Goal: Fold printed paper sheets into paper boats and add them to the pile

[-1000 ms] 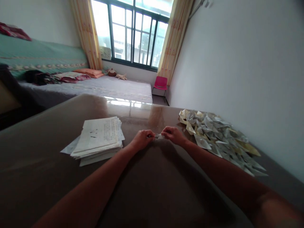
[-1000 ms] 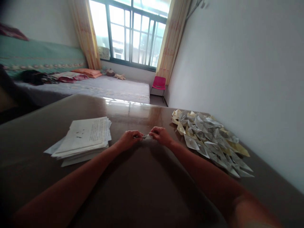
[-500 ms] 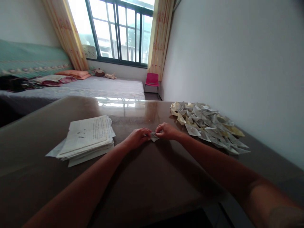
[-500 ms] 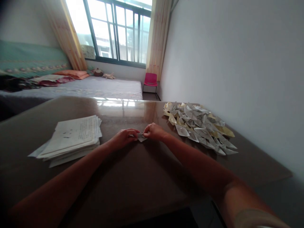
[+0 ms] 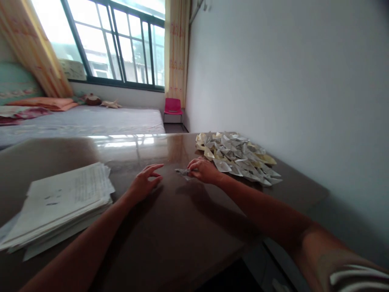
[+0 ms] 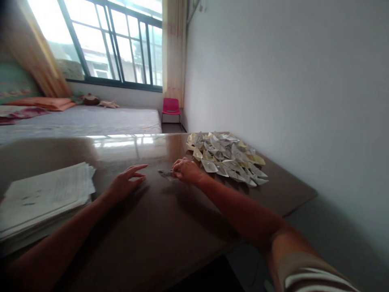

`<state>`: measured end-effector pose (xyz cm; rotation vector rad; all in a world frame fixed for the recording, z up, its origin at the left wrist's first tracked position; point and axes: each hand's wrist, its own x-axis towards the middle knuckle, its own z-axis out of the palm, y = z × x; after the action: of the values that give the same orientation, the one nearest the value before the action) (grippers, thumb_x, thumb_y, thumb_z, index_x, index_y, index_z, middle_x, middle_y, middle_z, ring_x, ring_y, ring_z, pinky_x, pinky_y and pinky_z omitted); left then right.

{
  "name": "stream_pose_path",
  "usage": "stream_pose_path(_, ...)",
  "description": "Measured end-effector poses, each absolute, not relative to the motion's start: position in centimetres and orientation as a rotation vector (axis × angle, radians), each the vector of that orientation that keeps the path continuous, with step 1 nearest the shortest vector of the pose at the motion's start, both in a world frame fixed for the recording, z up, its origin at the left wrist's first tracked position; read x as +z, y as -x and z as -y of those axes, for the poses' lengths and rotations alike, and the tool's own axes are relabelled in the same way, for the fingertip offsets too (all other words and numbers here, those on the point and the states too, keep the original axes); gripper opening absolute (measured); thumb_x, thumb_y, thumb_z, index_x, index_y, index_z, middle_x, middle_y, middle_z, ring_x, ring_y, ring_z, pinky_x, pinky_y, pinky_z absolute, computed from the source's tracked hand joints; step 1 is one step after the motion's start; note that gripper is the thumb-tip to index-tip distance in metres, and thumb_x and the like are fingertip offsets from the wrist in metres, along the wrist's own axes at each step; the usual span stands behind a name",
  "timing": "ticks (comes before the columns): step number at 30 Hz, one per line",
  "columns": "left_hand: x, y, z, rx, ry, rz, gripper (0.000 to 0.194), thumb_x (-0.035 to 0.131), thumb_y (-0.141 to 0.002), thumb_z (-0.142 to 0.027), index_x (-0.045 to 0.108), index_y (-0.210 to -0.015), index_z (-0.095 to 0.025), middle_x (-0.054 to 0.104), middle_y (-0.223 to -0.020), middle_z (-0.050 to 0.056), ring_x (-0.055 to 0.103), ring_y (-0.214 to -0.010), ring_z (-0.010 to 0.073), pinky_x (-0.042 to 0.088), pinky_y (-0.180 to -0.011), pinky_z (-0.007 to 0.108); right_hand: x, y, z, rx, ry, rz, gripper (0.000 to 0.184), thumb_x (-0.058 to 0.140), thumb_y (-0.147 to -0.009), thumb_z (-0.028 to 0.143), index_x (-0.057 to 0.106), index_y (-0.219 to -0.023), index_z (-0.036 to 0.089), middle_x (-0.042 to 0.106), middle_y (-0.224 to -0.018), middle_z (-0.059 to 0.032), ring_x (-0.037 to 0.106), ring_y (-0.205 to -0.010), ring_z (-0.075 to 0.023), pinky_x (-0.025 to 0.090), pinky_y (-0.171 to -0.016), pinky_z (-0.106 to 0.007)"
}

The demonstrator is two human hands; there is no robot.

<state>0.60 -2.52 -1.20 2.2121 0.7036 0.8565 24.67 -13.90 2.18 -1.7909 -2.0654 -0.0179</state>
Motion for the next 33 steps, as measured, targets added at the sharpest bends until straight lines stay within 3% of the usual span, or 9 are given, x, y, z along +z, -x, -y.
stream_pose_path(4, -1.8, -0.5, 1.6, 0.829, -2.267, -0.714, 0.047, 0.056, -0.078, -0.053, 0.066, -0.110, -0.021, 0.059, -0.124, 0.010, 0.068, -0.087, 0.0212, 0.059, -0.073, 0.034, 6.4, -31.6, 18.7, -0.146, 1.868, 1.962, 0.012, 0.067, -0.079, 0.029, 0.077, -0.077, 0.023, 0.068, -0.087, -0.0048, 0.058, -0.083, -0.0180, 0.040, -0.076, -0.029)
stream_pose_path(8, -2.8, -0.4, 0.8, 0.797, -2.396, -0.696, 0.043, 0.051, -0.081, -0.057, 0.071, -0.101, -0.024, 0.062, -0.122, 0.008, 0.067, -0.091, 0.0228, 0.059, -0.077, 0.035, 10.8, -39.5, 22.3, -0.223, 2.341, 1.605, 0.021, 0.065, -0.078, 0.037, 0.077, -0.080, 0.020, 0.067, -0.071, -0.0024, 0.056, -0.066, -0.0156, 0.034, -0.059, -0.026)
stream_pose_path(13, -3.1, 0.0, 0.0, 0.729, -2.510, -0.745, 0.050, 0.047, -0.081, -0.063, 0.072, -0.100, -0.023, 0.065, -0.121, 0.007, 0.067, -0.095, 0.0243, 0.057, -0.083, 0.036, 10.7, -42.4, 21.4, -0.082, 2.482, 1.711, 0.027, 0.061, -0.079, 0.041, 0.077, -0.078, 0.019, 0.067, -0.065, -0.0003, 0.056, -0.062, -0.0127, 0.033, -0.056, -0.023)
stream_pose_path(20, -2.4, -0.3, 0.9, 0.732, -2.532, -0.835, 0.058, 0.044, -0.079, -0.068, 0.072, -0.095, -0.021, 0.070, -0.110, 0.008, 0.066, -0.098, 0.0254, 0.054, -0.087, 0.036, 7.3, -40.0, 17.3, -0.133, 2.572, 1.712, 0.024, 0.064, -0.076, 0.039, 0.076, -0.085, 0.021, 0.073, -0.090, -0.0069, 0.062, -0.076, -0.0185, 0.035, -0.058, -0.024)
stream_pose_path(27, -3.1, 0.1, -0.1, 0.711, -2.522, -0.867, 0.048, 0.048, -0.081, -0.061, 0.071, -0.098, -0.022, 0.070, -0.110, 0.005, 0.066, -0.100, 0.0241, 0.052, -0.088, 0.033, 9.2, -42.1, 18.1, -0.091, 2.576, 1.772, 0.036, 0.057, -0.081, 0.051, 0.076, -0.083, 0.020, 0.072, -0.081, -0.0053, 0.061, -0.071, -0.0163, 0.035, -0.058, -0.024)
stream_pose_path(33, -1.9, -0.7, 1.3, 0.638, -2.534, -0.899, 0.053, 0.044, -0.082, -0.059, 0.071, -0.101, -0.018, 0.069, -0.111, 0.010, 0.064, -0.102, 0.0266, 0.049, -0.092, 0.038, 11.0, -39.1, 19.3, -0.281, 2.348, 1.826, 0.040, 0.043, -0.091, 0.045, 0.072, -0.096, 0.019, 0.072, -0.091, -0.0074, 0.061, -0.081, -0.0181, 0.033, -0.062, -0.025)
